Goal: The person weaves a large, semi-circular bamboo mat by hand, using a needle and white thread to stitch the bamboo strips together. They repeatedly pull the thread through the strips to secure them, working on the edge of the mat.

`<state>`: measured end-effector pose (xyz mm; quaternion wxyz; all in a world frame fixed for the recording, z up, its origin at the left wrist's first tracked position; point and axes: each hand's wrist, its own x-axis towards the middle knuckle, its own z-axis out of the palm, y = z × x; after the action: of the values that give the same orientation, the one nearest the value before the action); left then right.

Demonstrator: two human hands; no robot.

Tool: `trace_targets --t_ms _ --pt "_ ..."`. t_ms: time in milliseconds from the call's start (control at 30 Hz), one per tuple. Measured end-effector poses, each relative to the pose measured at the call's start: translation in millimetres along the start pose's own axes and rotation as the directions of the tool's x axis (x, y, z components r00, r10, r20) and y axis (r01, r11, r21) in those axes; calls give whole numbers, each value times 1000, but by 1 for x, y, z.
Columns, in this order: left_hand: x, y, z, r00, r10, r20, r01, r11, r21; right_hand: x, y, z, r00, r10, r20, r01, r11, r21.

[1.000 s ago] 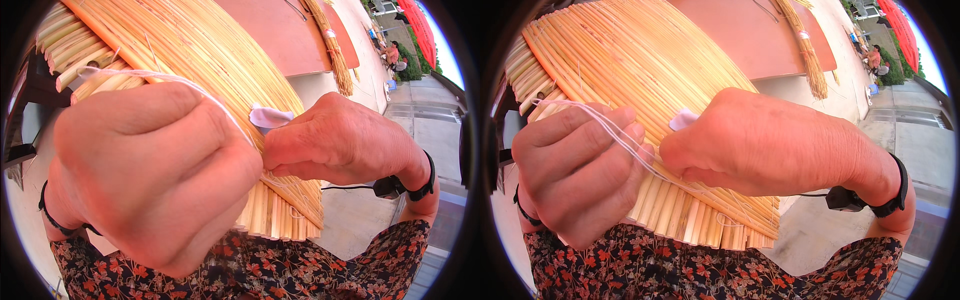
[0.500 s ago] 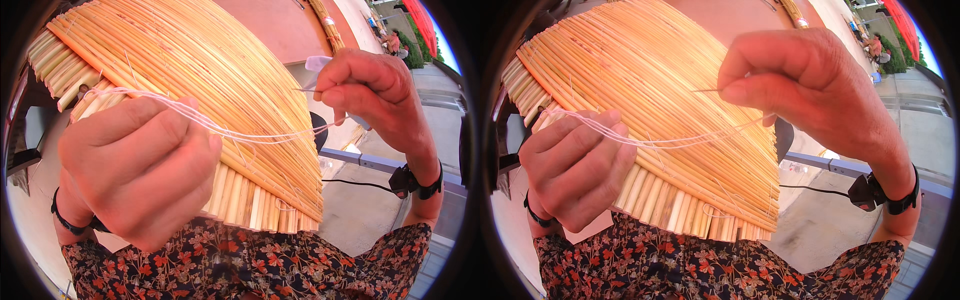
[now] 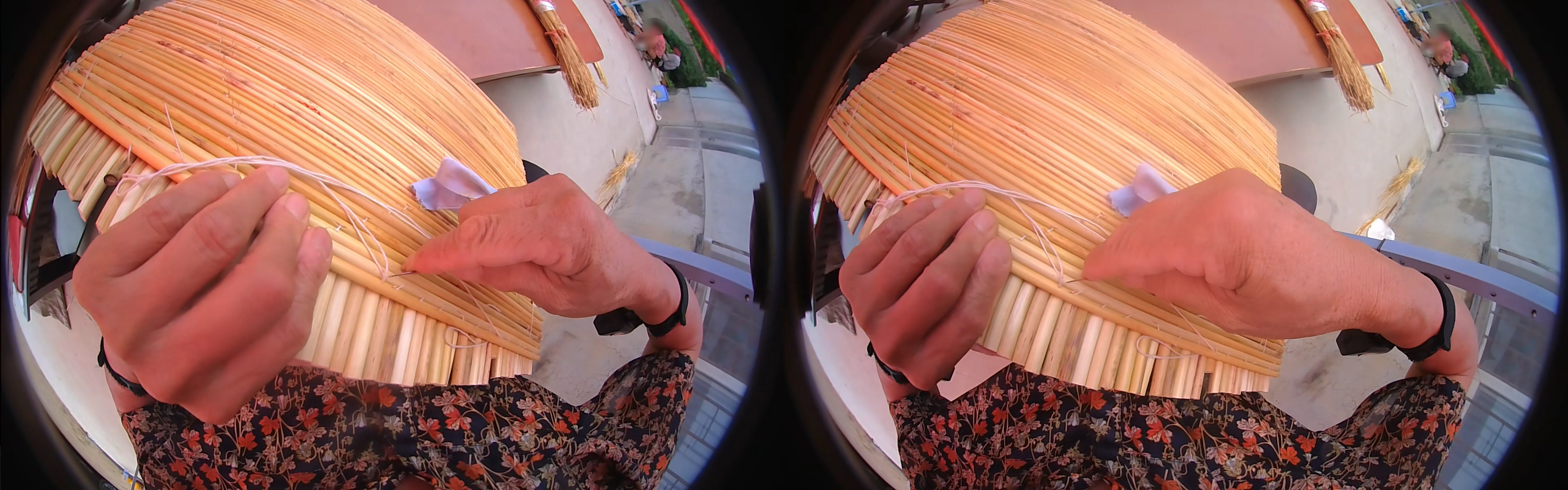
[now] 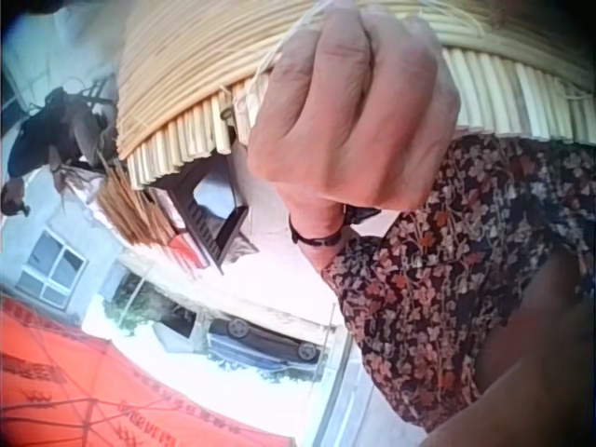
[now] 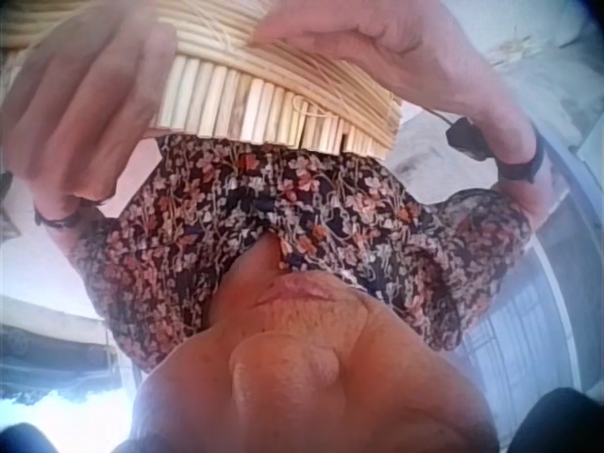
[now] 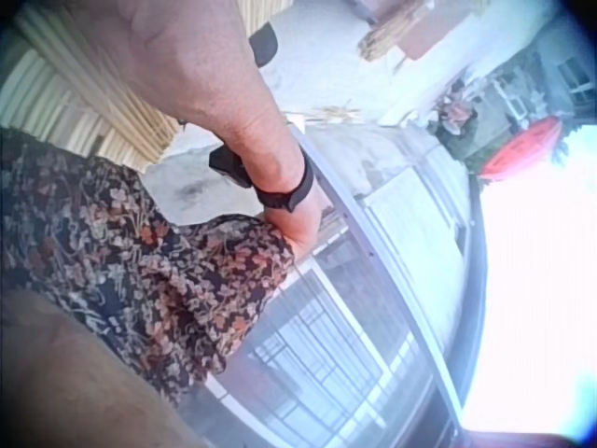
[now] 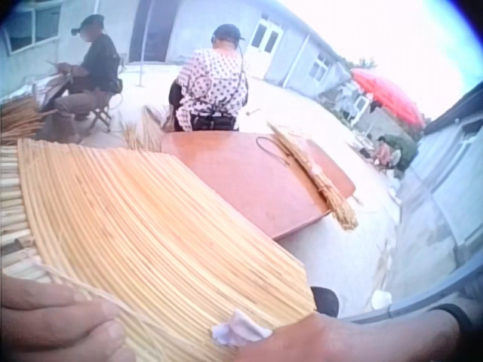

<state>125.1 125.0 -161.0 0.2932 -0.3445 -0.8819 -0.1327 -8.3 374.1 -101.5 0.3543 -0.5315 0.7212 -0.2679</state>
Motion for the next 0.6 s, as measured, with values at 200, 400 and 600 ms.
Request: trace_targets --t_ms 200,400,600 --pt "-3 -1 -2 999 -16 30 16 1000 -16 5 -1 1 1000 -6 13 6 1000 0" --pt "-2 0 -2 999 -9 31 9 1000 -12 6 -3 -2 999 -2 35 2 1000 -4" --pt "1 2 -7 999 4 43 -3 1000 -18 7 -16 -8 996 34 84 -25 994 -109"
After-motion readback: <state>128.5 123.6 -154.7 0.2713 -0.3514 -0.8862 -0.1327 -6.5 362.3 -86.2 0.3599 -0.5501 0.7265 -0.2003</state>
